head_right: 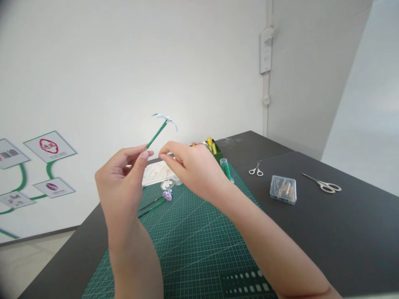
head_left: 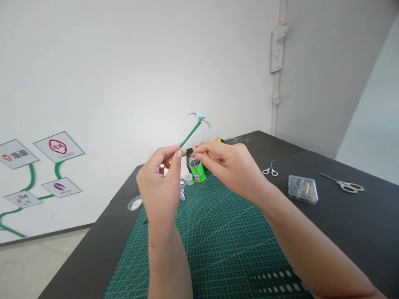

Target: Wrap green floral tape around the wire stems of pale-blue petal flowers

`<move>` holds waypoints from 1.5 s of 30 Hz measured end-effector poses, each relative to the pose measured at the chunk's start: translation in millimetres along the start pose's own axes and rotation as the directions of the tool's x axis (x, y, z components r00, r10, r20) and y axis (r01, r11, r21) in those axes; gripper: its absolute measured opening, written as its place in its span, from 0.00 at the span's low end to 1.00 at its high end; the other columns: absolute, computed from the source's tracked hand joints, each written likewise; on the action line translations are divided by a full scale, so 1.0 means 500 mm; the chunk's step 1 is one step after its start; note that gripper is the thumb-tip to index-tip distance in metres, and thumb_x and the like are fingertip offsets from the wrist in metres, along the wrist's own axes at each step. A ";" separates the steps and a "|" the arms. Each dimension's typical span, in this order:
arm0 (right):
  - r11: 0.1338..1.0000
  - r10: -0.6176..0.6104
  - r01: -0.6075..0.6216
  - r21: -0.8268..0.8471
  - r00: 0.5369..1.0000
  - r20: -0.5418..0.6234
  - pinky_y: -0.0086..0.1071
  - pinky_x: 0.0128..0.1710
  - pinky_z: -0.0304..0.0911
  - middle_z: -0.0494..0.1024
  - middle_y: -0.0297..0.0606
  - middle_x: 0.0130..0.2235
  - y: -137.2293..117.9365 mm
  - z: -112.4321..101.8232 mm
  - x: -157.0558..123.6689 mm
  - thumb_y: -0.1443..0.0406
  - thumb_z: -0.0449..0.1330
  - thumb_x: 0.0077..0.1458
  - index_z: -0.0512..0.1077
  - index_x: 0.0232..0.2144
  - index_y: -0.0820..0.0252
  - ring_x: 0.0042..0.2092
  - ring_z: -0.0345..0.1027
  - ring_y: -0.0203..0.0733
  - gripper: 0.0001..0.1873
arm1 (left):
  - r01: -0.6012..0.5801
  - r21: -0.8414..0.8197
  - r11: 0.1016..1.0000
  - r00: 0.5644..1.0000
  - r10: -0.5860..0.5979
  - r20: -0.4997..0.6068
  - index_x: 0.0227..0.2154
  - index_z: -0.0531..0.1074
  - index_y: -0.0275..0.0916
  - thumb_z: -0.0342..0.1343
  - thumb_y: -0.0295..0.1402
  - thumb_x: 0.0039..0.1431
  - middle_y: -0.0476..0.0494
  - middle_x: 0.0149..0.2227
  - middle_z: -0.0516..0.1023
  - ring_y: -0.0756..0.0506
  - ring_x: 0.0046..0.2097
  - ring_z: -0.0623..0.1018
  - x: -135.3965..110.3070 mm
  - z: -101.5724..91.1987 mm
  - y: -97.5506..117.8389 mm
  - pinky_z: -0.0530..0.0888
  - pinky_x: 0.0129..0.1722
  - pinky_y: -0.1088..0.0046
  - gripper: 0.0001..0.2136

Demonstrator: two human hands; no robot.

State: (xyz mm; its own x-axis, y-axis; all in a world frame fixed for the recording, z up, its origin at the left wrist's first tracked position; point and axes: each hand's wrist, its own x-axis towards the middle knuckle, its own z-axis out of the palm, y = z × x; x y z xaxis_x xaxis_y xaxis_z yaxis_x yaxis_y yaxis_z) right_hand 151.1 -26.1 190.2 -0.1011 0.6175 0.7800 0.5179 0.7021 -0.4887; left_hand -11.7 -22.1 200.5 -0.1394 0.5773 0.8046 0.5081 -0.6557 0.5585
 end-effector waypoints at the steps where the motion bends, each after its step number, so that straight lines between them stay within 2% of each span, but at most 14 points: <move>1: 0.999 -0.033 0.033 -0.034 0.999 0.015 0.29 0.28 0.50 0.70 0.28 0.21 0.001 0.001 0.000 0.63 0.59 0.67 0.80 0.37 0.58 0.22 0.53 0.30 0.10 | -0.002 0.003 1.000 1.000 0.002 0.002 0.40 0.84 0.42 0.62 0.37 0.63 0.47 0.36 0.85 0.47 0.38 0.82 0.001 0.000 -0.001 0.69 0.27 0.76 0.08; 6: 0.988 -0.114 0.122 -0.097 0.989 0.092 0.29 0.29 0.50 0.76 0.31 0.24 -0.005 -0.004 -0.005 0.66 0.59 0.65 0.82 0.31 0.58 0.24 0.57 0.30 0.13 | 0.018 0.023 1.000 0.999 -0.019 0.042 0.41 0.84 0.42 0.62 0.37 0.63 0.47 0.37 0.86 0.46 0.39 0.82 0.005 -0.004 -0.007 0.72 0.32 0.74 0.08; 9: 0.996 -0.093 0.094 -0.003 0.990 0.109 0.29 0.27 0.50 0.68 0.28 0.18 -0.015 -0.022 -0.009 0.65 0.59 0.65 0.82 0.30 0.58 0.22 0.53 0.30 0.14 | 0.057 0.053 0.997 0.990 -0.064 0.126 0.41 0.84 0.43 0.61 0.37 0.63 0.48 0.37 0.86 0.47 0.37 0.81 0.007 -0.008 -0.007 0.72 0.33 0.73 0.09; 11: 0.996 -0.060 0.052 0.077 0.992 0.109 0.30 0.26 0.50 0.62 0.27 0.16 -0.021 -0.039 -0.012 0.62 0.61 0.65 0.83 0.30 0.58 0.22 0.51 0.30 0.14 | 0.073 0.100 0.992 0.966 -0.095 0.241 0.39 0.84 0.43 0.60 0.36 0.63 0.49 0.35 0.85 0.47 0.34 0.79 0.009 -0.012 -0.002 0.71 0.32 0.72 0.08; 14: 0.982 -0.011 -0.003 0.191 0.997 0.073 0.30 0.23 0.49 0.61 0.28 0.16 -0.023 -0.064 -0.015 0.58 0.63 0.63 0.85 0.32 0.57 0.21 0.52 0.31 0.13 | 0.039 0.197 0.980 0.884 -0.126 0.450 0.34 0.83 0.43 0.59 0.34 0.63 0.51 0.32 0.84 0.48 0.31 0.77 0.007 -0.018 0.010 0.68 0.30 0.72 0.07; 18: 0.956 0.043 -0.034 0.290 0.999 -0.024 0.31 0.22 0.55 0.70 0.32 0.20 -0.009 -0.084 -0.013 0.55 0.66 0.60 0.86 0.33 0.53 0.25 0.63 0.35 0.12 | 0.021 0.193 0.981 0.741 -0.145 0.655 0.32 0.81 0.44 0.59 0.33 0.64 0.53 0.33 0.84 0.48 0.32 0.78 -0.004 -0.025 0.025 0.69 0.32 0.71 0.07; 22: 0.939 0.098 -0.066 0.337 0.992 -0.081 0.32 0.25 0.64 0.81 0.36 0.28 0.014 -0.092 -0.007 0.54 0.69 0.57 0.87 0.35 0.49 0.31 0.73 0.41 0.10 | 0.012 0.101 0.995 0.674 -0.082 0.734 0.31 0.79 0.44 0.60 0.30 0.63 0.54 0.33 0.84 0.49 0.34 0.79 -0.017 -0.034 0.037 0.70 0.34 0.72 0.05; 26: 0.918 0.141 -0.116 0.380 0.989 -0.039 0.35 0.29 0.70 0.84 0.36 0.31 0.031 -0.092 0.003 0.55 0.69 0.57 0.87 0.36 0.47 0.35 0.77 0.44 0.08 | -0.036 0.014 0.999 0.625 0.012 0.781 0.31 0.79 0.43 0.61 0.28 0.63 0.55 0.33 0.84 0.50 0.35 0.79 -0.027 -0.047 0.048 0.71 0.35 0.74 0.06; 31: 0.890 0.227 -0.218 0.401 0.974 0.026 0.36 0.33 0.73 0.86 0.37 0.34 0.044 -0.083 0.016 0.56 0.69 0.57 0.86 0.37 0.50 0.37 0.78 0.44 0.09 | -0.089 -0.046 0.995 0.646 0.093 0.758 0.31 0.78 0.43 0.61 0.27 0.64 0.55 0.32 0.83 0.50 0.34 0.79 -0.030 -0.056 0.061 0.71 0.36 0.74 0.06; 37: 0.889 0.278 -0.299 0.347 0.954 0.112 0.34 0.35 0.72 0.86 0.40 0.36 0.066 -0.071 0.030 0.56 0.68 0.56 0.86 0.37 0.57 0.38 0.78 0.44 0.12 | -0.112 -0.068 0.991 0.736 0.129 0.665 0.31 0.79 0.42 0.59 0.29 0.65 0.52 0.30 0.82 0.51 0.29 0.75 -0.028 -0.062 0.064 0.70 0.29 0.74 0.07; 40: 0.879 0.279 -0.322 0.351 0.946 0.166 0.34 0.34 0.71 0.86 0.41 0.36 0.078 -0.066 0.033 0.55 0.69 0.55 0.86 0.37 0.58 0.37 0.78 0.44 0.13 | -0.082 -0.057 0.995 0.801 0.099 0.590 0.33 0.78 0.42 0.58 0.33 0.67 0.49 0.30 0.82 0.50 0.28 0.75 -0.030 -0.061 0.056 0.69 0.26 0.74 0.07; 43: 0.905 0.239 -0.294 0.306 0.949 0.205 0.34 0.33 0.68 0.85 0.40 0.33 0.087 -0.064 0.034 0.54 0.69 0.55 0.85 0.31 0.59 0.36 0.76 0.42 0.14 | -0.079 -0.029 0.996 0.902 0.084 0.424 0.36 0.77 0.43 0.57 0.36 0.68 0.47 0.33 0.83 0.49 0.30 0.78 -0.031 -0.054 0.051 0.70 0.26 0.74 0.06; 45: 0.923 0.203 -0.260 0.284 0.956 0.214 0.34 0.32 0.67 0.83 0.38 0.30 0.090 -0.064 0.034 0.54 0.69 0.55 0.84 0.29 0.58 0.34 0.74 0.41 0.14 | -0.093 -0.001 0.996 0.945 0.089 0.315 0.41 0.78 0.44 0.57 0.36 0.68 0.47 0.35 0.83 0.48 0.31 0.78 -0.029 -0.050 0.050 0.70 0.26 0.74 0.06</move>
State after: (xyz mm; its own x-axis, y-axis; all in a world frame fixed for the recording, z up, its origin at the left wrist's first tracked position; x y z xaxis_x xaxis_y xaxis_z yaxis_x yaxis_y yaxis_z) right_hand 199.5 4.7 194.0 -0.1729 0.8084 0.5627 0.2626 0.5885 -0.7647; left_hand -18.1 -58.9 207.6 0.1812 0.6404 0.7464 0.5179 -0.7073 0.4811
